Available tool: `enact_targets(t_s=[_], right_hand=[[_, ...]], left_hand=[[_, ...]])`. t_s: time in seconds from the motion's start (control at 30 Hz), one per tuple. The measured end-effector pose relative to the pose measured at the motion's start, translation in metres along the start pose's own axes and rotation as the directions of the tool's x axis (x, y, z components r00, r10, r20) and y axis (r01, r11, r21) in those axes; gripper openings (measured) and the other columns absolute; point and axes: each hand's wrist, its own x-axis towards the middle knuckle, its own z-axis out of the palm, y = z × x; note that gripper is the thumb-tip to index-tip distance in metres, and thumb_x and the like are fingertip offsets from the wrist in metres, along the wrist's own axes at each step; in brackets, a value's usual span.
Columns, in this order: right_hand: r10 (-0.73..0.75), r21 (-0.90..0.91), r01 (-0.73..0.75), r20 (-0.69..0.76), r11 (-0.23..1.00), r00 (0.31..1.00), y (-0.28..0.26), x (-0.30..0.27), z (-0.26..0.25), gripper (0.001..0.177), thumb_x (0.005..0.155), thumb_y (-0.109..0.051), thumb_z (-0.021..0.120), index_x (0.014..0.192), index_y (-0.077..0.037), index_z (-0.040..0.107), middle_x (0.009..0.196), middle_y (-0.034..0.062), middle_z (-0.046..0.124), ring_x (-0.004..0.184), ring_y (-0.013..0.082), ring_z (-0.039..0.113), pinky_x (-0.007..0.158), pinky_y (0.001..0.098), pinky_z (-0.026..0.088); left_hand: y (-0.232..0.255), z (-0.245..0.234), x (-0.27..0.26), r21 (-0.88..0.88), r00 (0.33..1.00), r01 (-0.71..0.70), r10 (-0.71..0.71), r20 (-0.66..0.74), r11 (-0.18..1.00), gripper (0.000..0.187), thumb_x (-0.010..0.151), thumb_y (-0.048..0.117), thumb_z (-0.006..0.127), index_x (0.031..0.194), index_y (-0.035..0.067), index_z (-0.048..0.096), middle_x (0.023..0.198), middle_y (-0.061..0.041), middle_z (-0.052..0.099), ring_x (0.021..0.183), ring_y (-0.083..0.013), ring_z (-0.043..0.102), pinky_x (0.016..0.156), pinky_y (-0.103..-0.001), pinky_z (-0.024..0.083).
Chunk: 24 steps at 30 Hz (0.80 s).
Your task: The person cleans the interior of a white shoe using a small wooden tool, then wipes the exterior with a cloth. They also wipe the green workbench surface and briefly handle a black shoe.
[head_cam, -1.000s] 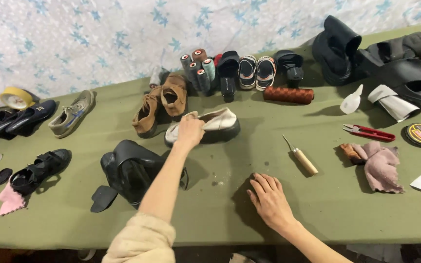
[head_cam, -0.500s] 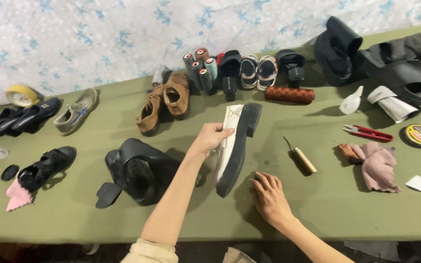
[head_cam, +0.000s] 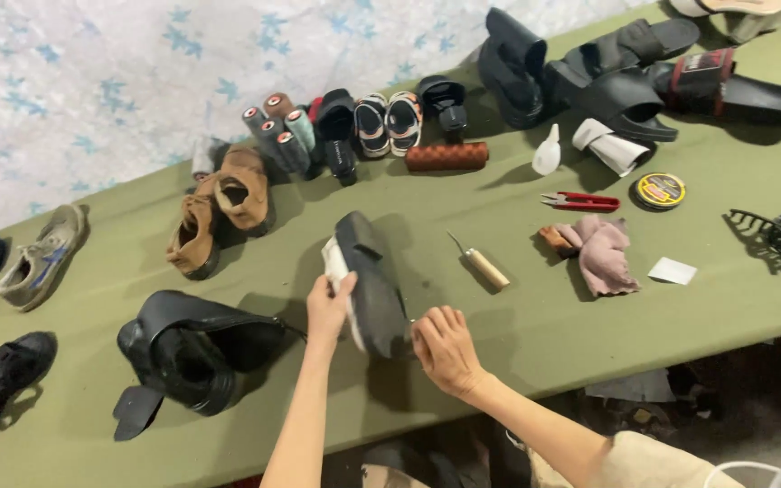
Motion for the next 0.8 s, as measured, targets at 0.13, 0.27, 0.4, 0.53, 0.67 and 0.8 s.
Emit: enact_targets(t_s=[0.13,0.27,0.4,0.53,0.67,0.8], right_hand=[[0.026,0.041,-0.026,0.004,0.999,1.0,-0.005,0.003,-0.01,0.013,0.101,-0.022,0.045,0.092,-0.018,0.052,0.085,-0.005,0.036,0.08,0.0162,0.042,0.075,0.0312,0.038],[0.038,0.187,-0.02,-0.094,0.982,0.995,-0.013,0.016,-0.024,0.014,0.101,-0.008,0.046,0.091,-0.009,0.055,0.09,0.0054,0.056,0.078,0.0238,0.044,0.07,0.0351,0.037],[0.16,0.333,-0.143,-0.025,0.932,0.987,0.006,0.012,-0.029,0.011,0.09,-0.004,0.052,0.092,-0.009,0.061,0.096,0.0076,0.062,0.09,0.0258,0.055,0.079,0.0374,0.043],[0.212,0.253,-0.136,-0.305,0.958,0.929,0.115,0.026,-0.083,0.028,0.099,-0.003,0.042,0.089,-0.012,0.066,0.089,0.003,0.065,0.084,0.0263,0.054,0.078,0.039,0.042],[0.344,-0.128,-0.453,-0.481,0.882,0.806,0.251,0.013,-0.145,0.013,0.1,-0.006,0.055,0.102,-0.009,0.068,0.103,0.0066,0.067,0.096,0.03,0.056,0.092,0.0441,0.039],[0.579,-0.159,-0.67,-0.386,0.725,0.718,0.316,0.004,-0.18,0.022,0.097,-0.011,0.061,0.117,-0.004,0.067,0.114,0.0216,0.054,0.112,0.0388,0.049,0.095,0.0486,0.041]], left_hand=[[0.028,0.001,-0.042,-0.266,0.998,0.057,-0.058,0.001,0.962,0.063,0.091,0.046,0.08,0.135,0.004,0.062,0.132,-0.023,0.065,0.129,-0.0338,0.06,0.108,-0.048,0.049],[0.045,0.001,-0.055,-0.535,0.968,0.226,-0.249,0.03,0.814,0.035,0.091,0.03,0.07,0.118,0.008,0.068,0.115,-0.007,0.073,0.097,-0.0211,0.067,0.084,-0.034,0.053],[-0.048,0.011,-0.016,-0.488,0.987,-0.099,0.024,-0.158,0.867,0.03,0.095,0.031,0.075,0.079,0.018,0.054,0.081,0.009,0.054,0.081,-0.0044,0.048,0.077,-0.023,0.039],[-0.02,0.016,-0.043,-0.427,0.971,-0.139,0.038,-0.237,0.894,0.04,0.103,0.039,0.06,0.076,0.015,0.046,0.075,0.005,0.041,0.075,-0.0093,0.04,0.073,-0.024,0.037],[-0.001,0.021,-0.052,-0.37,0.94,-0.278,0.173,-0.293,0.886,0.045,0.109,0.042,0.047,0.073,0.017,0.033,0.071,0.007,0.032,0.068,-0.0079,0.031,0.063,-0.026,0.028],[-0.023,0.021,-0.04,-0.355,0.943,-0.26,0.156,-0.295,0.898,0.042,0.108,0.044,0.05,0.077,0.015,0.047,0.074,0.006,0.046,0.071,-0.0089,0.041,0.066,-0.027,0.034]])
